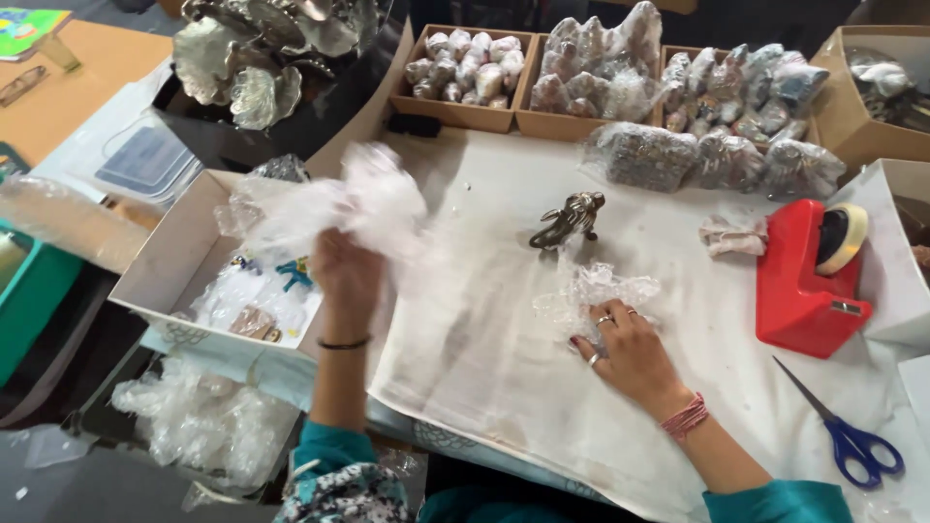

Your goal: The person wraps a small decorative figurine in bubble wrap, cuts the wrap with scissors, and secures it with tape. They then place the wrapped item into a box containing other wrapped items.

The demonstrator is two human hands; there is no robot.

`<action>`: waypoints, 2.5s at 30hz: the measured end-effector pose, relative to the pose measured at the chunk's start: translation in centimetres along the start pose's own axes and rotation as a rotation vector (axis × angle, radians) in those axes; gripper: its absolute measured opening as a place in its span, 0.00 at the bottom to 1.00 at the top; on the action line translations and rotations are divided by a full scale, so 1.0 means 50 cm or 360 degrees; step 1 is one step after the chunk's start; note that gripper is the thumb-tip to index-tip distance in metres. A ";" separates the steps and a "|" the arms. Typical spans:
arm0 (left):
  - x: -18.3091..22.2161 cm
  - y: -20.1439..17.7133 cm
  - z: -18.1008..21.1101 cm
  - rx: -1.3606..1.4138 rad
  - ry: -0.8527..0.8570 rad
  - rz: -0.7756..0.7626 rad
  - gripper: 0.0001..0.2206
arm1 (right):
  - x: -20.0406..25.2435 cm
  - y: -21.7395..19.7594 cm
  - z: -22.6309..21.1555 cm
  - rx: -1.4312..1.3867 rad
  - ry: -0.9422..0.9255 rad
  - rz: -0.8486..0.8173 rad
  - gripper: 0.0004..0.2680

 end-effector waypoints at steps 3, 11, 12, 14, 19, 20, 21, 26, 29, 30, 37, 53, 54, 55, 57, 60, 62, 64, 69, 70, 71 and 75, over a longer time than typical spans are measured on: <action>-0.030 0.015 0.180 -0.0740 -0.0141 0.1003 0.07 | 0.006 0.003 -0.002 0.0010 -0.0020 0.0001 0.18; -0.122 0.281 0.223 -0.3797 0.0243 0.0002 0.21 | 0.007 0.000 -0.005 -0.0002 -0.0016 -0.0003 0.18; -0.124 0.285 0.188 -0.4139 -0.0004 -0.0274 0.20 | 0.006 0.001 -0.002 0.0007 0.0000 -0.0022 0.18; -0.124 0.189 0.152 -0.4225 -0.0450 -0.0467 0.15 | 0.003 0.000 0.004 0.0015 0.0014 -0.0027 0.18; -0.107 -0.093 0.060 -0.4293 -0.0974 -0.1183 0.06 | 0.005 0.008 0.002 -0.0019 0.0014 -0.0024 0.18; -0.120 -0.139 0.043 -0.4241 -0.0980 -0.1215 0.06 | 0.002 0.009 0.002 -0.0020 0.0014 -0.0020 0.18; -0.129 -0.184 0.021 -0.4182 -0.0991 -0.1247 0.06 | 0.003 0.008 0.004 -0.0019 0.0015 -0.0023 0.18; -0.109 -0.208 0.039 -0.3849 -0.1056 -0.0751 0.09 | 0.007 0.011 0.005 0.0006 0.0001 -0.0035 0.18; -0.139 -0.116 0.095 -0.3632 -0.1087 -0.0749 0.15 | 0.004 0.009 0.006 0.0002 -0.0002 -0.0029 0.18; -0.148 -0.079 0.113 -0.3442 -0.1212 -0.0743 0.19 | 0.007 0.010 0.005 0.0000 -0.0006 -0.0021 0.18; -0.182 0.105 0.325 -0.3264 -0.0483 0.0415 0.25 | 0.004 0.011 0.004 -0.0016 0.0002 -0.0052 0.18; -0.160 0.047 0.043 -0.4095 -0.0760 -0.0921 0.06 | 0.002 0.005 0.007 -0.0010 0.0038 -0.0029 0.18; -0.153 0.053 0.034 -0.4179 -0.0685 -0.1083 0.08 | 0.004 0.005 0.005 -0.0010 0.0022 -0.0023 0.18; -0.152 0.062 0.039 -0.4179 -0.0688 -0.1084 0.08 | 0.008 0.009 0.004 -0.0012 0.0021 -0.0025 0.18; -0.163 0.070 0.047 -0.4081 -0.0905 -0.1027 0.06 | 0.008 0.012 0.005 0.0013 0.0015 -0.0031 0.18; -0.192 0.129 0.076 -0.4075 -0.1323 -0.0854 0.08 | 0.002 0.011 0.011 0.0014 0.0043 -0.0024 0.18; -0.205 0.222 0.107 -0.3961 -0.1451 -0.0602 0.08 | 0.007 0.008 0.012 0.0002 0.0044 -0.0030 0.18; -0.198 0.300 0.118 -0.3841 -0.1582 -0.0350 0.10 | 0.005 0.009 0.007 -0.0019 0.0036 -0.0035 0.18; -0.154 0.533 -0.066 -0.2806 -0.0472 -0.0391 0.08 | 0.007 0.011 0.011 -0.0063 0.0032 -0.0001 0.18; -0.125 0.540 -0.122 -0.2781 -0.0468 -0.0404 0.08 | 0.010 0.011 0.011 -0.0047 0.0053 0.0000 0.18; -0.092 0.548 -0.192 -0.2751 -0.0588 -0.0596 0.14 | 0.009 0.011 0.009 -0.0061 0.0042 0.0009 0.18; -0.032 0.580 -0.327 -0.2666 -0.0789 -0.0911 0.25 | 0.015 0.028 0.025 -0.0046 0.0067 -0.0064 0.17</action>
Point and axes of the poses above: each hand's wrist, its own x-axis away from the middle knuckle, its own y-axis out of the palm, z = x × y, the point moved 7 cm from there along -x, towards the middle knuckle, and after that the axes turned 11 degrees about -z, right-handed, at the moved point
